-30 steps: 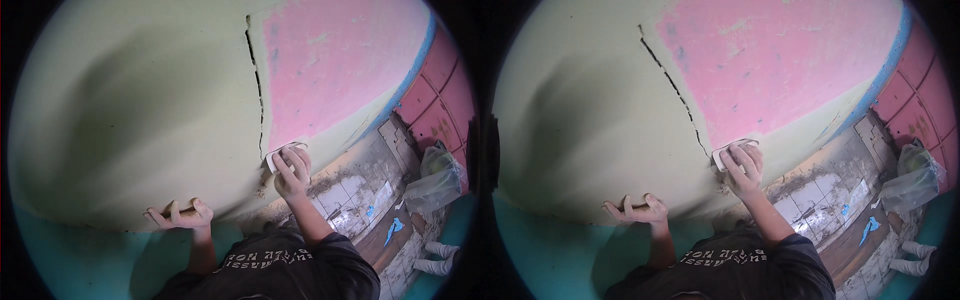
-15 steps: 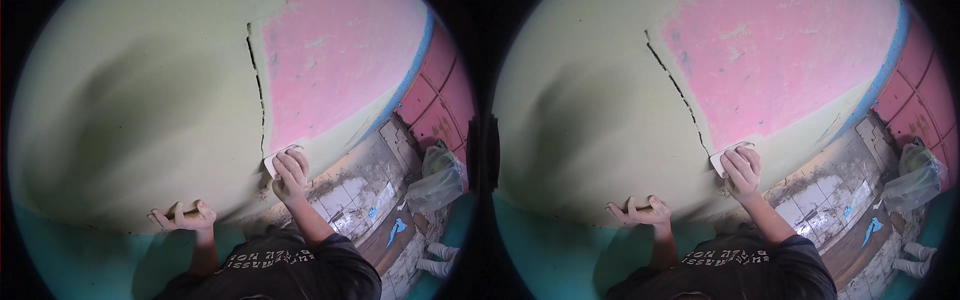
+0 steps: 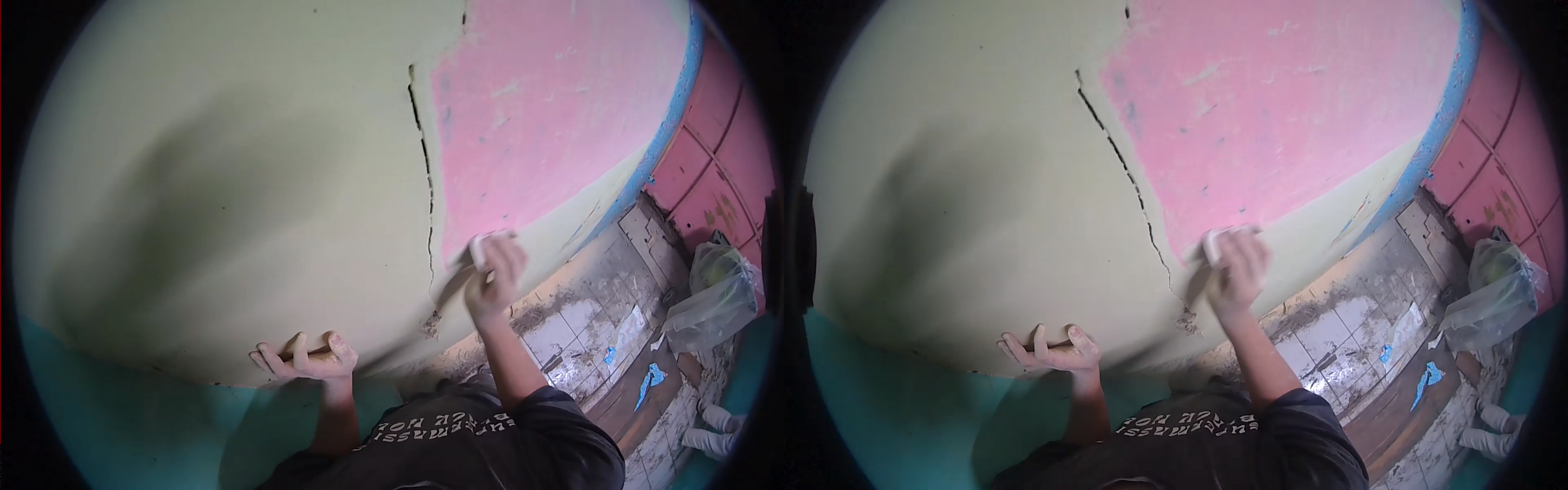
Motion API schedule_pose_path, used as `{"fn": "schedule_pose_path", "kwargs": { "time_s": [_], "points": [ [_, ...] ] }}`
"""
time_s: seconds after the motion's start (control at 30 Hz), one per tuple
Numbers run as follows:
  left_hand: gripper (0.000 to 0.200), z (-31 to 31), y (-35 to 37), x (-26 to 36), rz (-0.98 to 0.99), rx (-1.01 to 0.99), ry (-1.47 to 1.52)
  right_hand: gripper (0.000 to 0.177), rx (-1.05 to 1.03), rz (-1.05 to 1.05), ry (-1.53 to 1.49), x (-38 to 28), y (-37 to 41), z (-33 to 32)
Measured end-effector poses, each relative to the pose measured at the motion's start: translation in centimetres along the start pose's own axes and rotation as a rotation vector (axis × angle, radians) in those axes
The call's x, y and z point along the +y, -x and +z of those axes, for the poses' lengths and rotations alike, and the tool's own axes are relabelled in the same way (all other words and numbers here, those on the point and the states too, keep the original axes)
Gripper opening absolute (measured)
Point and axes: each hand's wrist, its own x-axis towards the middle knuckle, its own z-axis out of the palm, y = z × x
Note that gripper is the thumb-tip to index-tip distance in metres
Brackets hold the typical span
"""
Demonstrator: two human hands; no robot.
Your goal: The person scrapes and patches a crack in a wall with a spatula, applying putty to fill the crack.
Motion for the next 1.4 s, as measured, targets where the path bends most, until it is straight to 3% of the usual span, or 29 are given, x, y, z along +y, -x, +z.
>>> {"fn": "schedule_pose_path", "kwargs": {
  "time_s": [0.03,0.13,0.17,0.27,0.3,0.4,0.43,0.53,0.57,0.67,0.7,0.8,0.93,0.97,1.1,1.2,1.23,1.37,1.4],
  "points": [
    [0.046,0.0,0.0,0.0,0.0,0.002,-0.003,0.038,-0.113,-0.086,0.007,-1.3,0.0,-0.7],
    [0.047,0.1,0.2,-0.2,0.003,0.007,0.004,0.037,-0.039,-0.084,-0.015,1.3,0.0,-0.5],
    [0.047,0.0,0.4,-0.4,0.004,0.006,0.005,0.036,0.044,0.082,0.064,2.0,0.0,-0.4],
    [0.045,-0.1,1.2,-0.8,-0.034,-0.017,0.019,0.038,-0.044,-0.057,-0.001,0.3,0.7,-0.4],
    [0.045,0.0,1.1,-0.6,-0.042,-0.009,0.029,0.039,-0.16,-0.108,0.017,-0.8,1.3,-0.9],
    [0.046,0.0,0.7,-0.5,-0.036,0.002,0.037,0.039,-0.029,-0.06,0.101,1.6,0.6,-0.8],
    [0.046,-0.1,0.6,-0.5,-0.024,-0.003,0.026,0.039,0.01,0.151,0.146,1.6,0.0,-1.0],
    [0.047,-0.1,0.5,-0.3,-0.009,-0.006,0.005,0.039,-0.024,-0.034,-0.018,-0.4,0.9,0.0],
    [0.046,-0.1,0.4,-0.3,-0.003,-0.009,0.003,0.038,-0.148,-0.069,-0.006,-1.8,1.1,-0.8],
    [0.046,-0.2,0.3,-0.6,0.014,-0.011,0.01,0.038,-0.025,0.005,0.098,1.0,0.5,-0.9],
    [0.046,-0.2,0.4,-0.7,0.014,-0.012,0.002,0.038,0.024,0.196,0.177,0.6,-0.5,-0.9],
    [0.046,-0.1,0.5,-0.6,0.008,-0.011,-0.006,0.038,-0.055,-0.061,0.027,-1.2,0.3,-0.4],
    [0.046,-0.1,0.4,-0.3,0.001,-0.005,0.01,0.036,-0.021,-0.007,0.123,0.3,-0.2,-0.8],
    [0.046,-0.1,0.4,-0.2,-0.008,-0.003,0.01,0.03,0.049,0.235,0.166,0.2,-0.9,-0.7],
    [0.045,0.1,0.4,-0.3,-0.001,0.015,0.026,0.037,-0.146,-0.048,0.003,-2.6,0.9,-0.7],
    [0.046,-0.1,0.5,-0.5,-0.001,-0.003,0.021,0.04,-0.017,-0.018,0.091,0.2,-0.2,-0.8],
    [0.046,-0.2,0.6,-0.5,-0.005,-0.008,0.021,0.039,0.017,0.193,0.171,0.3,-1.0,-0.9],
    [0.047,-0.3,0.4,-0.1,-0.02,-0.021,0.014,0.042,-0.128,-0.053,-0.008,-2.6,0.3,-0.7],
    [0.047,-0.2,0.4,-0.1,-0.013,-0.02,0.024,0.042,-0.093,-0.03,0.035,-2.1,0.2,-0.8]
  ]
}}
